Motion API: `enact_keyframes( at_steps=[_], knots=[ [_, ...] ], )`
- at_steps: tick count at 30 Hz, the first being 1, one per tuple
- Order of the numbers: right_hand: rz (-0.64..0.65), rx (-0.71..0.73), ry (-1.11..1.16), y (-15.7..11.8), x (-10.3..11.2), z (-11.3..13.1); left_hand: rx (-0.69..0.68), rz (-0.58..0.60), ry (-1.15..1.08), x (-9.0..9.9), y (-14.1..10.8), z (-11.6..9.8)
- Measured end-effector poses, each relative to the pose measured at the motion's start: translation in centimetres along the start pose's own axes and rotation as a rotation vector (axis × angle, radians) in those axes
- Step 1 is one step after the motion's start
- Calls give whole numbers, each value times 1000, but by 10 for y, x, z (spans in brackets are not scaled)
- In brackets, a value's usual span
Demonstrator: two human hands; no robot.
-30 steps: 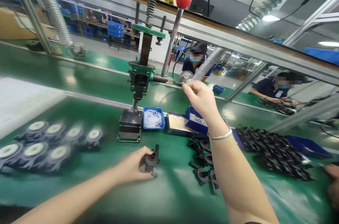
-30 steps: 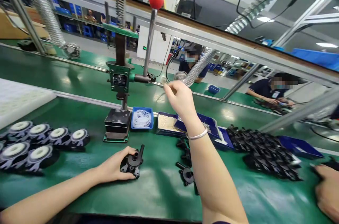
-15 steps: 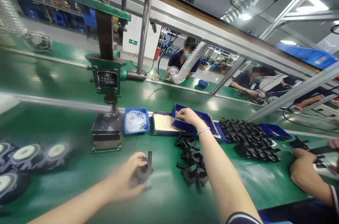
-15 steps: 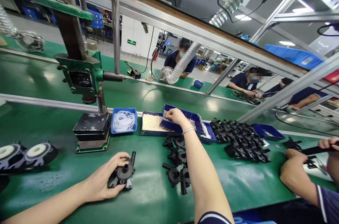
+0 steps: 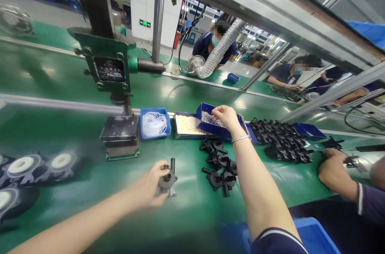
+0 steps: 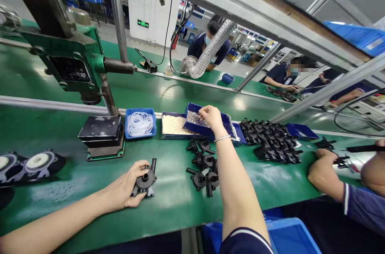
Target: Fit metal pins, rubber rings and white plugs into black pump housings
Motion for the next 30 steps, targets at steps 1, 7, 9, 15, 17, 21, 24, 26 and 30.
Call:
enact_keyframes(
  at_steps=[1,7,9,15,17,21,24,26,30],
  knots=[
    [-34,15,4,-11,1,9,-10,17,3,2,1,-2],
    [203,145,260,-125,-51,70,-39,42,-48,10,3,-4],
    [326,62,375,-158,-79,71,-31,42,-71,11,3,-3],
    [400,-48,640,-190,-120,56,-2,-175,-63,44,7,-21],
    [405,-44,683,-192,-126,59,39,-297,-61,61,14,-31],
    [404,-24,756,-201,-134,70,101,-330,-150,77,33,-47],
    [373,-14,812,-207,-135,73,102,-325,-185,81,40,-51],
    [352,2,824,-209,-135,74,90,-331,-204,82,39,-52],
    [270,90,782,-213,-129,78,85,-332,-239,82,35,-53]
  ],
)
Point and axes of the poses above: each hand's wrist, its own y-axis towards the middle knuckle, its own x-axis out of the back of the hand, z = x × y, the point moved 7 cm from there along y, towards the middle knuckle, and after that the axes turned 4 degrees about z, right-handed, at the moved point
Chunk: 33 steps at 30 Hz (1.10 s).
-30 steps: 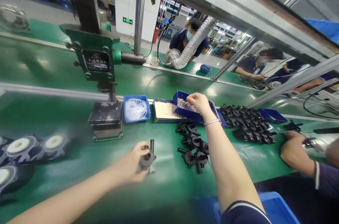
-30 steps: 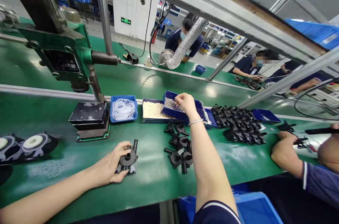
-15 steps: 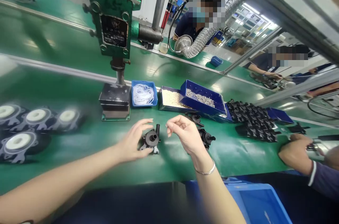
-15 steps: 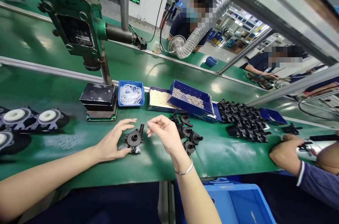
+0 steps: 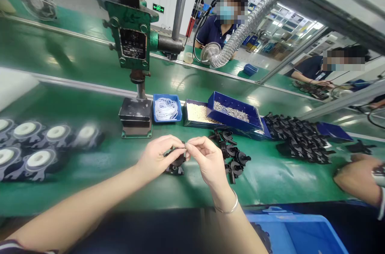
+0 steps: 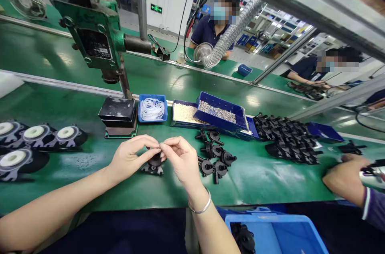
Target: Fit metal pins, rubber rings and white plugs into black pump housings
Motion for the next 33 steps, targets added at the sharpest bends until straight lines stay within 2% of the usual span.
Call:
enact_keyframes(
  at_steps=[4,9,13,17,22,30,33],
  knots=[
    [-11,61,-37,-3,-4,2,104,12,-93,0,-3,4],
    [-63,57,117,-1,-3,-7,381,-35,-490,1,-6,24],
    [-177,-44,235,-2,20,-25,527,-146,-657,12,-13,45],
    [-259,-180,261,-8,49,-49,681,-154,-834,12,-22,68],
    [-310,-254,299,-20,64,-75,742,-105,-852,9,-29,82],
    [-276,-291,269,-27,57,-92,831,-98,-773,16,-40,96],
    [-267,-267,225,-26,53,-89,793,-93,-661,17,-40,94]
  ],
)
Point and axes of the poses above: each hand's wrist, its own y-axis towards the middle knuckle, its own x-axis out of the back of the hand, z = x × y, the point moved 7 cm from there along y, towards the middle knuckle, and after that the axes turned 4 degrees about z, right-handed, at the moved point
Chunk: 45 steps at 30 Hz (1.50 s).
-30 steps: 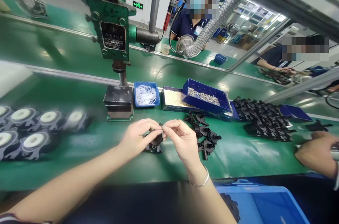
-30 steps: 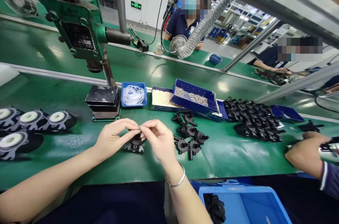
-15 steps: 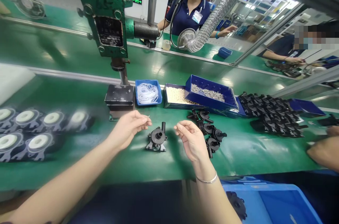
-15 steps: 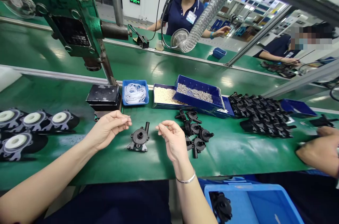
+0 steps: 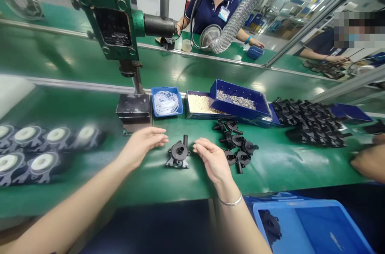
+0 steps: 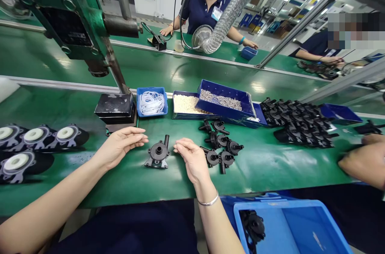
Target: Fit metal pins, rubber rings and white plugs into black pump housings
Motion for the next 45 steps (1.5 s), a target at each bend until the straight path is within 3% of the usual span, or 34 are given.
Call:
enact_keyframes(
  at_steps=[7,13,18,23,29,35,37,42,45],
  knots=[
    [12,161,-100,-9,-11,15,-254,-106,388,-6,-19,-12],
    [87,339,-510,-18,-27,27,-424,12,643,-21,-26,-15],
    [143,583,-829,-31,-39,41,-509,77,832,-26,-27,-15],
    [257,771,-1025,-44,-45,34,-663,199,1092,-32,-32,-14],
    [210,811,-1096,-48,-46,33,-736,369,1293,-42,-36,-16],
    [324,956,-1343,-60,-51,30,-678,382,1086,-40,-35,-17],
    [311,947,-1316,-61,-47,25,-694,382,1067,-39,-35,-15],
    [181,857,-1151,-56,-37,14,-836,430,1267,-40,-37,-7],
    [196,860,-1128,-54,-39,11,-825,441,1295,-39,-34,-4]
  ],
)
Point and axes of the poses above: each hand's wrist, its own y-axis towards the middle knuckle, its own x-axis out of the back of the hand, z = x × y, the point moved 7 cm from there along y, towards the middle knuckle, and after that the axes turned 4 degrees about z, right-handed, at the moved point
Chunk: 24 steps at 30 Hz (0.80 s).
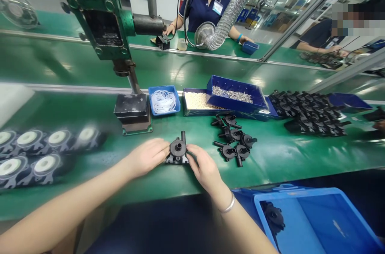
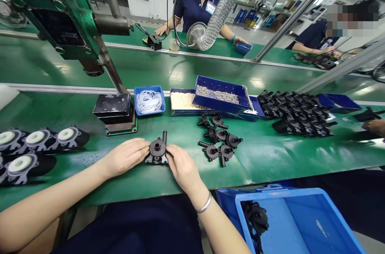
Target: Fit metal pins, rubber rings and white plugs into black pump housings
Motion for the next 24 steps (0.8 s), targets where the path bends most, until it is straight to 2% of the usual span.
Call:
enact_keyframes(
  at_steps=[4,7,10,12,14,16,18,19,21,24],
  knots=[
    [22,69,-73,0,0,0,59,-17,-66,-1,2,5],
    [40,132,-144,-2,-1,3,38,0,-78,-3,2,3],
    [86,126,-127,5,7,7,49,0,-89,-2,1,4],
    [63,84,-105,22,28,4,105,-56,-120,4,1,8],
    [-55,23,-133,50,66,-10,155,-128,-158,12,3,10],
    [-189,-53,-220,85,110,-36,145,-136,-190,14,8,6],
    [-222,-147,-331,124,144,-75,102,-83,-220,8,16,-2],
    [-177,-253,-377,142,155,-101,88,-57,-233,3,19,-5],
    [99,-530,-385,168,156,-157,92,-42,-251,-9,23,-8],
    [312,-654,-312,187,145,-203,133,-86,-269,-24,23,-4]
  ],
)
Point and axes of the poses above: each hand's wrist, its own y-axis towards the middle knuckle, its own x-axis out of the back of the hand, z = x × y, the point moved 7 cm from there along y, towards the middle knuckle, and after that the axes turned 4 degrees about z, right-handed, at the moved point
